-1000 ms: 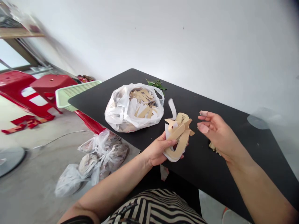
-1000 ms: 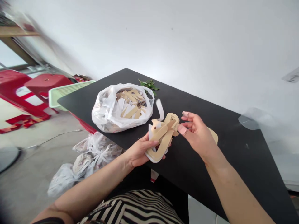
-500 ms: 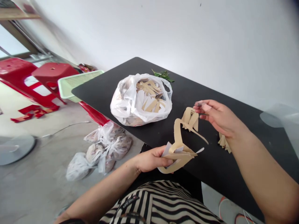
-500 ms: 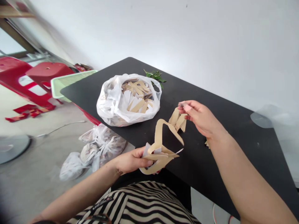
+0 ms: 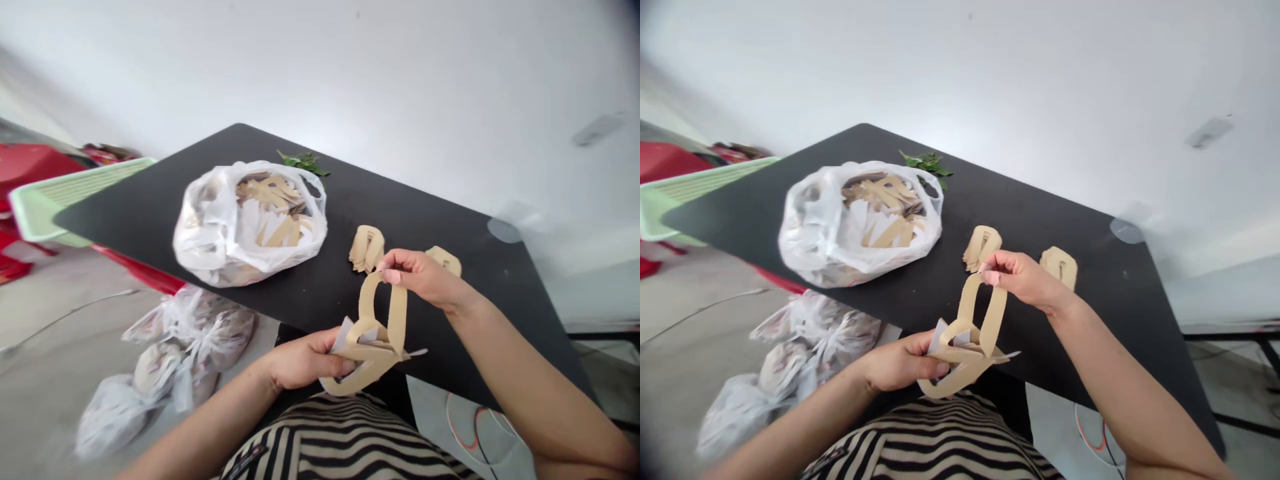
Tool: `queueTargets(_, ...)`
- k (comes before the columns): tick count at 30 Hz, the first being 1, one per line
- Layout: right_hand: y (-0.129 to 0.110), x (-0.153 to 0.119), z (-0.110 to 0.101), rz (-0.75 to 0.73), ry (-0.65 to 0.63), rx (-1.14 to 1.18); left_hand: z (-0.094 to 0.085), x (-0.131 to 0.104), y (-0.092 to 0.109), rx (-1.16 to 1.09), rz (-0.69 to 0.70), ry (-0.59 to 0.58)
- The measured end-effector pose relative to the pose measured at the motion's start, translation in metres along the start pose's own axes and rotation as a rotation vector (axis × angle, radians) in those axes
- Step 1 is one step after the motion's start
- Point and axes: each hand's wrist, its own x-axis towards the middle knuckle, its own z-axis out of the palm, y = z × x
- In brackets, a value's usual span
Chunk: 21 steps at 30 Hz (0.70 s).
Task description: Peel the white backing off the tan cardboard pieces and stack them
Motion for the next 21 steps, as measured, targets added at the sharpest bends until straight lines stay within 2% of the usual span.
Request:
queueTargets(3, 0.018, -0.025, -0.038, 0.058, 0.174, -0.026, 0.008, 0.017, -0.005, -0.121, -0.084, -0.032)
queueTargets(7, 0.045, -0.052, -0.105, 0.135, 0.348, -0.032, 0.017, 0.041, -0.008, -0.198, -0.145, -0.121)
queueTargets(10, 0.066, -0.053, -0.149, 0.139, 0.386, -0.097, 0.024, 0.058, -0.003, -0.260, -0.152, -0.179)
queueTargets(13, 0.088, -0.037, -0.179, 0.129, 0.346, -0.218, 0.032, 0.072, 0.005, -0.338, -0.123, -0.178)
queueTargets(15, 0.098, -0.025, -0.187, 0.126, 0.343, -0.347, 0.036, 0.081, 0.011, -0.387, -0.089, -0.156)
queueTargets(17, 0.101, -0.017, -0.185, 0.114, 0.416, -0.541, 0.037, 0.088, 0.015, -0.444, -0.047, -0.125)
queueTargets(21, 0.077, -0.030, -0.155, -0.047, 0.651, -0.874, 0.032, 0.098, 0.019, -0.598, -0.023, -0.076)
